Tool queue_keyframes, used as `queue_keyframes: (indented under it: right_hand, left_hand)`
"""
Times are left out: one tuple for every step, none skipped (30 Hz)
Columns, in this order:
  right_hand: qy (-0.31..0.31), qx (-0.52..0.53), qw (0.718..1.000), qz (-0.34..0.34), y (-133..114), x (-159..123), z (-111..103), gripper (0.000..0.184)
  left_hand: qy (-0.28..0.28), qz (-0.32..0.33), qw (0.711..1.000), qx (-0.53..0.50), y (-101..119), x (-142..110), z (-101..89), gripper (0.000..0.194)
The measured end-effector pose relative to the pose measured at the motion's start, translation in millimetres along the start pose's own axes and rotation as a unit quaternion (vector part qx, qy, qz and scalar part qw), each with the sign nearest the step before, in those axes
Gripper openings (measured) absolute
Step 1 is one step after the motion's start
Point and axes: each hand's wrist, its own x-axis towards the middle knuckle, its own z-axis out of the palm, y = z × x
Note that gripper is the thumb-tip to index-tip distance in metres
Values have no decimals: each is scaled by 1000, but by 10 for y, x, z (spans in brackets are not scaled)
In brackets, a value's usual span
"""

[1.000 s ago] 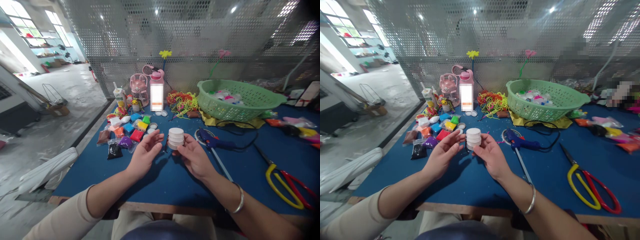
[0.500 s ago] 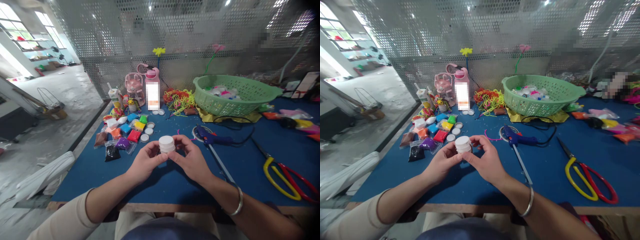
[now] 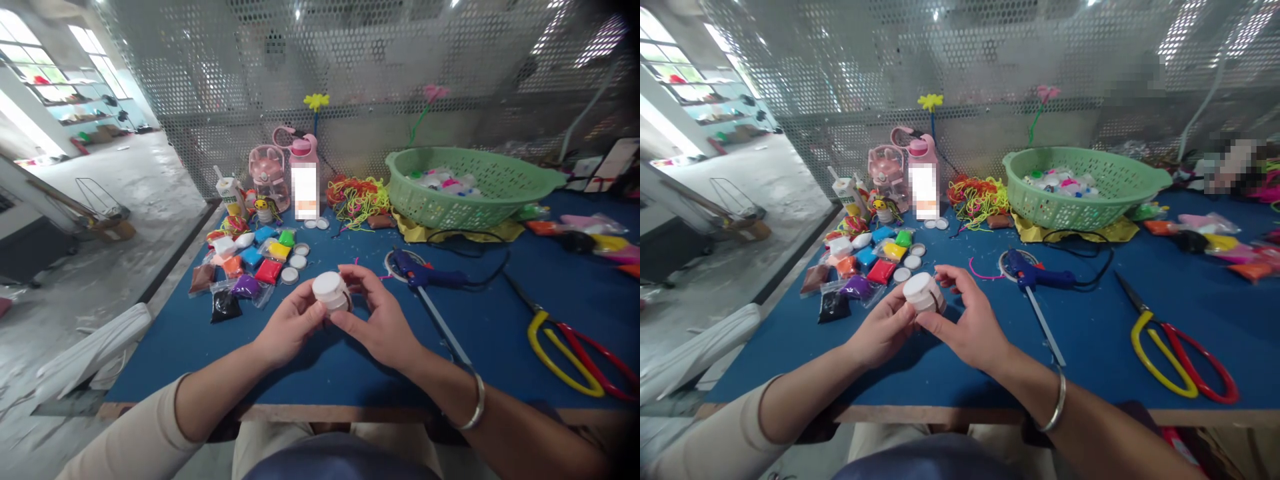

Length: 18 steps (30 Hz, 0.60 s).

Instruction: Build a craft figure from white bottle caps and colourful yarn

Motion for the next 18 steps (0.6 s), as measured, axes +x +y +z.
queue_keyframes:
  right_hand:
    - [-1, 0, 1000, -16, 3, -5, -2, 56]
    - [-3, -4, 999, -35, 5, -6, -7, 57]
    - [-7, -12, 998, -56, 5, -4, -12, 54]
    - [-12, -21, 997, -72, 6, 1, -19, 51]
    - [-15, -30, 996, -84, 6, 6, -24, 48]
    - [-16, -38, 995, -91, 8, 10, -27, 46]
    - [-16, -45, 994, -95, 12, 12, -28, 47]
    - [-15, -52, 994, -98, 18, 11, -25, 49]
    - [-15, -62, 993, -99, 25, 6, -19, 53]
    - [-18, -73, 992, -100, 34, -2, -11, 58]
    - [-23, -85, 991, -99, 43, -12, -1, 64]
    - [-29, -92, 991, -95, 52, -25, 10, 69]
    - [-35, -94, 991, -89, 61, -38, 21, 75]
    - [-38, -89, 992, -83, 67, -50, 31, 80]
    - [-38, -76, 993, -78, 72, -61, 39, 85]
    - [-37, -59, 995, -74, 75, -69, 45, 89]
    - [-33, -40, 996, -73, 74, -75, 48, 92]
    - [-27, -20, 997, -75, 70, -79, 47, 92]
  left_hand:
    - [-13, -8, 1000, -17, 4, -3, 11, 37]
    - [-23, -13, 999, -30, 10, -6, 23, 36]
    - [-30, -12, 999, -42, 15, -7, 35, 36]
    - [-32, -10, 998, -50, 21, -8, 45, 35]
    - [-30, -9, 998, -56, 25, -8, 54, 34]
    - [-28, -9, 998, -60, 29, -8, 59, 34]
    - [-26, -9, 998, -63, 32, -7, 61, 34]
    - [-26, -9, 997, -65, 35, -5, 61, 34]
    - [-27, -9, 997, -67, 38, -4, 59, 33]
    - [-29, -9, 997, -69, 40, -3, 55, 33]
    - [-33, -7, 997, -71, 43, -3, 50, 32]
    - [-35, -5, 997, -73, 45, -4, 45, 31]
    - [-37, -3, 996, -76, 47, -6, 41, 31]
    - [-39, -2, 996, -78, 49, -9, 38, 31]
    - [-40, -3, 996, -80, 50, -12, 37, 31]
    - [-40, -4, 996, -81, 51, -16, 36, 30]
    - [-41, -5, 996, -82, 51, -19, 37, 30]
    - [-42, -6, 996, -81, 50, -21, 39, 30]
